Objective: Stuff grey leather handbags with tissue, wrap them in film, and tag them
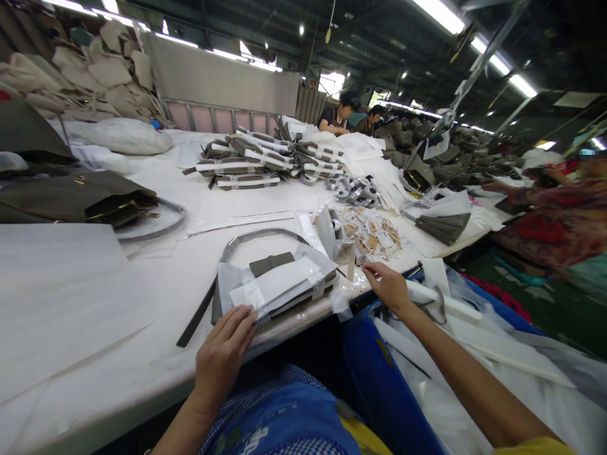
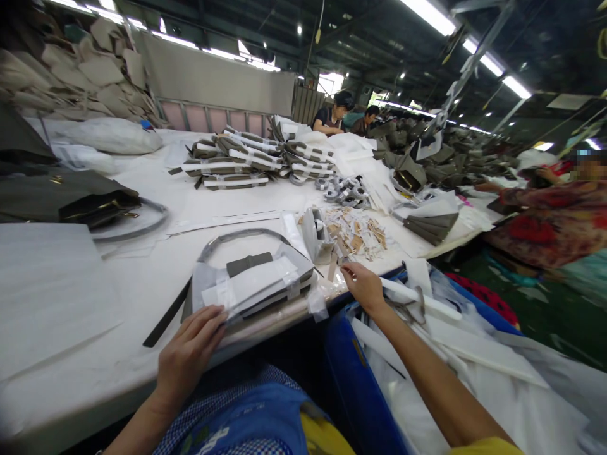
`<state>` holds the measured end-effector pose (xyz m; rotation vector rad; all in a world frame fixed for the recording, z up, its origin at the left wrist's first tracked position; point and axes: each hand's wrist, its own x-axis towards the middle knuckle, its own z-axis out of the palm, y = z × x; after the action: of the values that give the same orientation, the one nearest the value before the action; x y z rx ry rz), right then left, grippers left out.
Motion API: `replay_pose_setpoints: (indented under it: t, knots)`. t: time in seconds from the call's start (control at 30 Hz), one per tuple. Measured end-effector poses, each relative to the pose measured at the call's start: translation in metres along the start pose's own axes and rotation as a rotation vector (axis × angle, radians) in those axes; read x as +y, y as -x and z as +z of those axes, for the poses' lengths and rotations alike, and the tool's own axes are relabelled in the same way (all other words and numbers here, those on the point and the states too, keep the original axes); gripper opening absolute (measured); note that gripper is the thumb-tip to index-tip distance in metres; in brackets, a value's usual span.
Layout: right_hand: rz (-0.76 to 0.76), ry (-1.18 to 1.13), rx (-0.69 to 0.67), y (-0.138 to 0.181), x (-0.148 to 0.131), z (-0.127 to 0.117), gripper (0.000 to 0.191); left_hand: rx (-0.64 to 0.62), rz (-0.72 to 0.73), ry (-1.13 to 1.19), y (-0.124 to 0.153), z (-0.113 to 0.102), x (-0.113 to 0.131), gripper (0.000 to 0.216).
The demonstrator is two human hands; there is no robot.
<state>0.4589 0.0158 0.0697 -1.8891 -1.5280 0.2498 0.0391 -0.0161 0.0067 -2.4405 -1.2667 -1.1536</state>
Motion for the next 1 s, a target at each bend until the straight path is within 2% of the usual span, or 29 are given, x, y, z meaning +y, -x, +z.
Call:
replay_pose_setpoints:
  t: [0.13, 0.23, 0.33, 0.47, 0.53, 0.7, 0.77, 0.83, 0.9, 1.0]
  knots:
    - [-0.531, 0.358, -0.166, 0.025, -0.026, -0.02, 0.022, -0.013, -0.018, 0.025, 0.0, 0.001, -0.001, 0.022]
    - [-0.808, 0.442, -0.279, 0.039, -0.053, -0.023, 0.02, -0.014, -0.036, 0.04, -0.001, 0.0, 0.0, 0.022]
    - [-1.023, 0.37, -0.395, 0.049, -0.082, -0.014, 0.016, -0.019, -0.056, 0.055, -0.001, -0.001, 0.001, 0.021]
    - [-1.169, 0.115, -0.598, 0.06, -0.12, 0.006, 0.014, -0.033, -0.078, 0.071, -0.002, -0.002, 0.002, 0.02]
    - [-1.189, 0.013, -0.693, 0.063, -0.135, 0.016, 0.016, -0.041, -0.085, 0.078, -0.001, -0.002, 0.002, 0.02]
    - [-1.187, -0.084, -0.812, 0.067, -0.157, 0.039, 0.016, -0.046, -0.116, 0.105, 0.001, -0.001, 0.003, 0.022]
    - [-1.231, -0.114, -0.891, 0.071, -0.165, 0.045, 0.015, -0.051, -0.116, 0.114, 0.001, -0.002, 0.003, 0.022]
    - [-1.208, -0.214, -0.981, 0.074, -0.175, 0.046, 0.014, -0.048, -0.112, 0.118, 0.0, -0.002, 0.003, 0.021]
    - [-1.038, -0.399, -1.042, 0.077, -0.186, 0.045, 0.012, -0.035, -0.112, 0.12, 0.0, -0.002, 0.003, 0.02]
    - [-0.545, -0.85, -1.027, 0.081, -0.203, 0.041, 0.015, -0.024, -0.124, 0.125, 0.0, -0.001, 0.003, 0.02]
